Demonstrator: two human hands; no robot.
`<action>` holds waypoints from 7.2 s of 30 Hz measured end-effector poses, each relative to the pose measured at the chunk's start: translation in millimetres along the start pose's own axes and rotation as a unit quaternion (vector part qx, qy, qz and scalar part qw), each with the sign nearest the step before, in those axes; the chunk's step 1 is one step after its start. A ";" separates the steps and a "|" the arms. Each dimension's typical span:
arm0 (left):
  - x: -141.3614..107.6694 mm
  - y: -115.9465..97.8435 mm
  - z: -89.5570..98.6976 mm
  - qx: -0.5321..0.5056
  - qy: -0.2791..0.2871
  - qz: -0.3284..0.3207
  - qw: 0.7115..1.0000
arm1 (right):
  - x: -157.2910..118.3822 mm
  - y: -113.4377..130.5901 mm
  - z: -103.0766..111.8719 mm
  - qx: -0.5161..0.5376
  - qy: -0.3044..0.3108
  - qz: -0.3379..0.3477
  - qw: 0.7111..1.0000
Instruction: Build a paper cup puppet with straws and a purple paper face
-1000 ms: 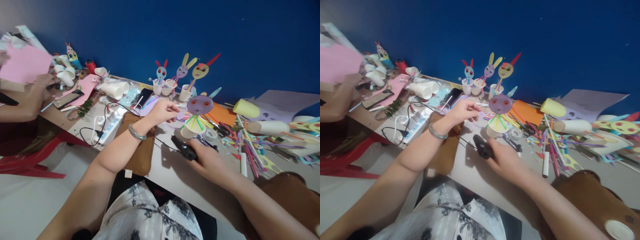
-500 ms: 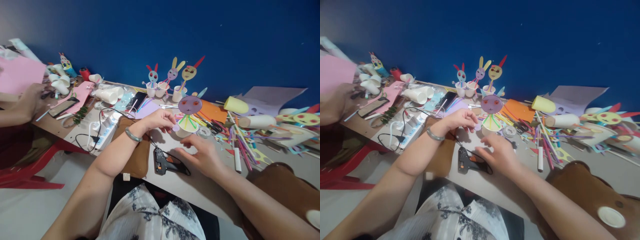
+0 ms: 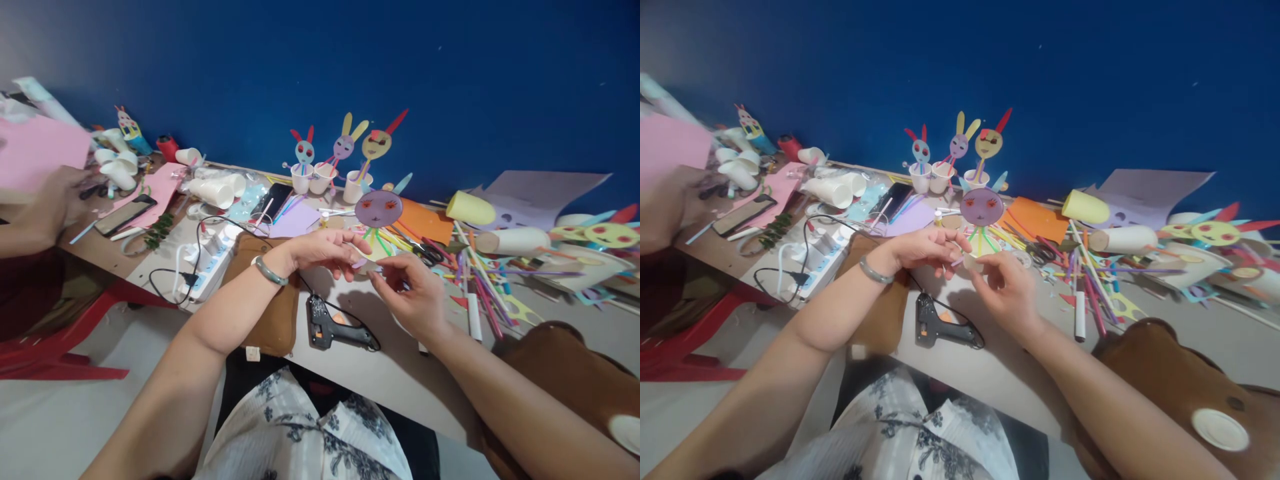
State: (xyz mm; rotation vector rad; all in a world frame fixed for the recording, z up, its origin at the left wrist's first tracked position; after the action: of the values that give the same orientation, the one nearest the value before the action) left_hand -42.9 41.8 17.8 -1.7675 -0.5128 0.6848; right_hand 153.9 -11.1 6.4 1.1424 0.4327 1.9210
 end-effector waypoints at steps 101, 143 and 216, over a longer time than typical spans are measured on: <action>11.5 11.1 7.7 -0.001 -0.116 -0.043 0.992 | 36.1 -21.2 44.2 0.265 0.268 -0.012 0.926; 30.5 33.7 -9.1 -0.007 -0.196 0.005 0.980 | 15.7 -11.1 -3.0 0.128 0.144 -0.243 0.951; 15.4 14.8 -13.7 0.031 -0.296 -0.235 0.925 | 18.0 11.5 22.1 0.167 -0.084 -0.081 0.979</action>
State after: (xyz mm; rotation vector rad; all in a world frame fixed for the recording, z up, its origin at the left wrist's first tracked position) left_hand -22.3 37.9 3.6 -1.2786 -1.2644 0.8700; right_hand 162.7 -6.1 35.4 1.4258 0.7523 1.6327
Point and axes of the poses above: each hand's wrist, its own x-axis towards the middle knuckle, its own z-axis out of the back of the hand, y = z × x, the point moved 2 cm from there along x, towards the middle knuckle, and after that the axes turned 6 degrees about x, right-handed, at the moved point
